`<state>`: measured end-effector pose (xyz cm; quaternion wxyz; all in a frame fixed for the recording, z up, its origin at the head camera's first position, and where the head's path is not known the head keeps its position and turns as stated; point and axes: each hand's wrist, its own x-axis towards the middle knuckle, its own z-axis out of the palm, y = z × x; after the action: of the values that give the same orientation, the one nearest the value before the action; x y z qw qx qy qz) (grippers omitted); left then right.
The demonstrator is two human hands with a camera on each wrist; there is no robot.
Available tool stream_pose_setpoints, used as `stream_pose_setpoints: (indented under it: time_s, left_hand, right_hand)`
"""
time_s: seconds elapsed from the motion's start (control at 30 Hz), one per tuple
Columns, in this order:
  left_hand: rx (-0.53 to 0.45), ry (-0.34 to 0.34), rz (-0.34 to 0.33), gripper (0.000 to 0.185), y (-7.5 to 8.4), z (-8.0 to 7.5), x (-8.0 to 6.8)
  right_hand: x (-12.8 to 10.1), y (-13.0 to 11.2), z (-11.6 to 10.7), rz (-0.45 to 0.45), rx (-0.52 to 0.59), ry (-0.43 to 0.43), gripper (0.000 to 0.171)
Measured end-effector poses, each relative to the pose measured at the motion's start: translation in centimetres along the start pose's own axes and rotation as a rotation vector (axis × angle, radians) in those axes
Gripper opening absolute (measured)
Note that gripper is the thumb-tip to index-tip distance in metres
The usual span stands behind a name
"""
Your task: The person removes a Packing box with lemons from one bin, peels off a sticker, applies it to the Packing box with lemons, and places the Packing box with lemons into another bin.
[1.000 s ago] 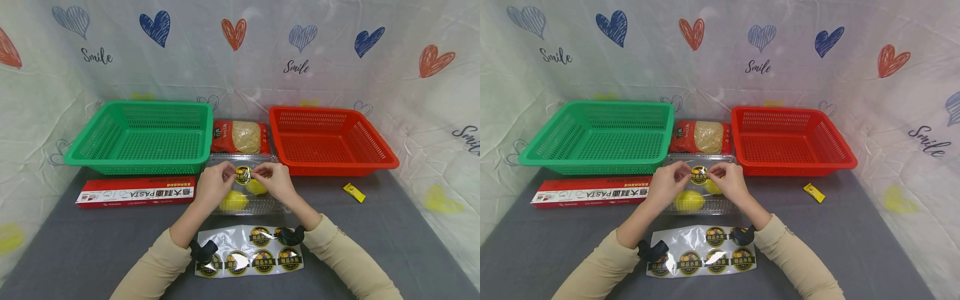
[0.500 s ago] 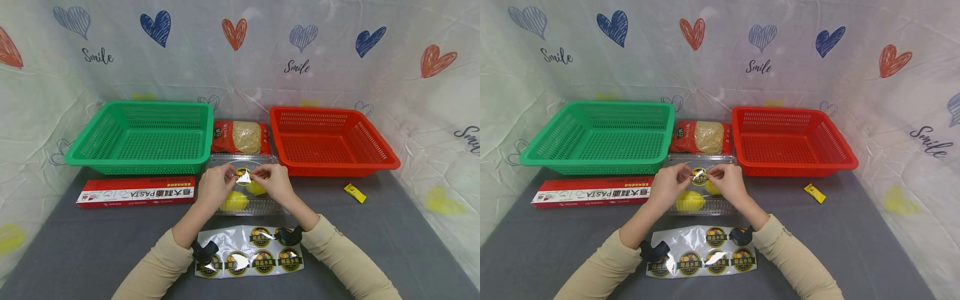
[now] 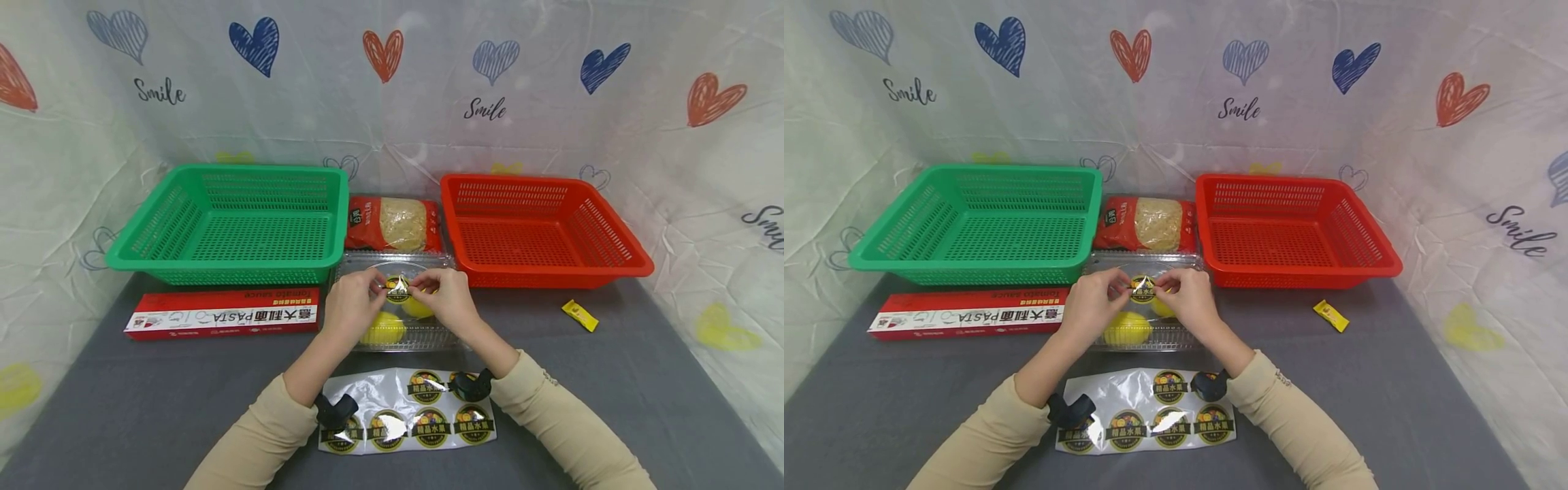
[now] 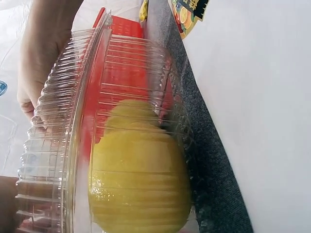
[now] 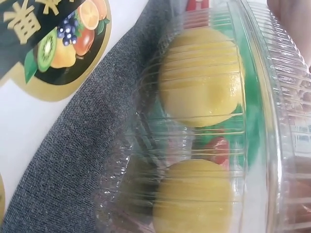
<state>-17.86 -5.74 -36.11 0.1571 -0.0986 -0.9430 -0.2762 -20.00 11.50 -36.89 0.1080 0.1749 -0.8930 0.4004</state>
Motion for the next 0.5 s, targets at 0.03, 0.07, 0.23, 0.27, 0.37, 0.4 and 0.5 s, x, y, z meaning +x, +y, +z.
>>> stream_pose_setpoints:
  time_s: [0.03, 0.07, 0.23, 0.27, 0.37, 0.4, 0.5]
  left_hand:
    - [0.003, 0.000, 0.000, 0.008, -0.02, 0.00, -0.01]
    - [0.007, 0.000, 0.000, 0.008, -0.05, 0.01, -0.01]
    - [0.037, -0.017, 0.017, 0.005, -0.11, 0.10, 0.10]
    - [0.045, -0.021, 0.021, 0.004, -0.13, 0.10, 0.13]
    - [0.060, -0.033, 0.031, 0.005, -0.06, 0.08, 0.21]
    - [0.063, -0.036, 0.031, 0.005, -0.06, 0.08, 0.22]
    - [0.062, -0.047, 0.028, 0.006, -0.01, -0.02, 0.19]
  right_hand:
    - [-0.01, -0.02, 0.01, 0.001, 0.000, -0.002, 0.004]
    - [-0.02, -0.04, 0.01, 0.000, 0.000, -0.004, 0.005]
    - [0.00, -0.11, -0.02, -0.004, -0.017, -0.003, 0.005]
    - [0.03, -0.13, 0.00, -0.005, -0.020, -0.002, 0.004]
    - [0.08, -0.16, 0.01, -0.011, -0.040, 0.005, 0.004]
    - [0.10, -0.18, 0.04, -0.012, -0.048, 0.007, 0.003]
    - [0.18, -0.29, 0.15, -0.013, -0.084, 0.003, 0.003]
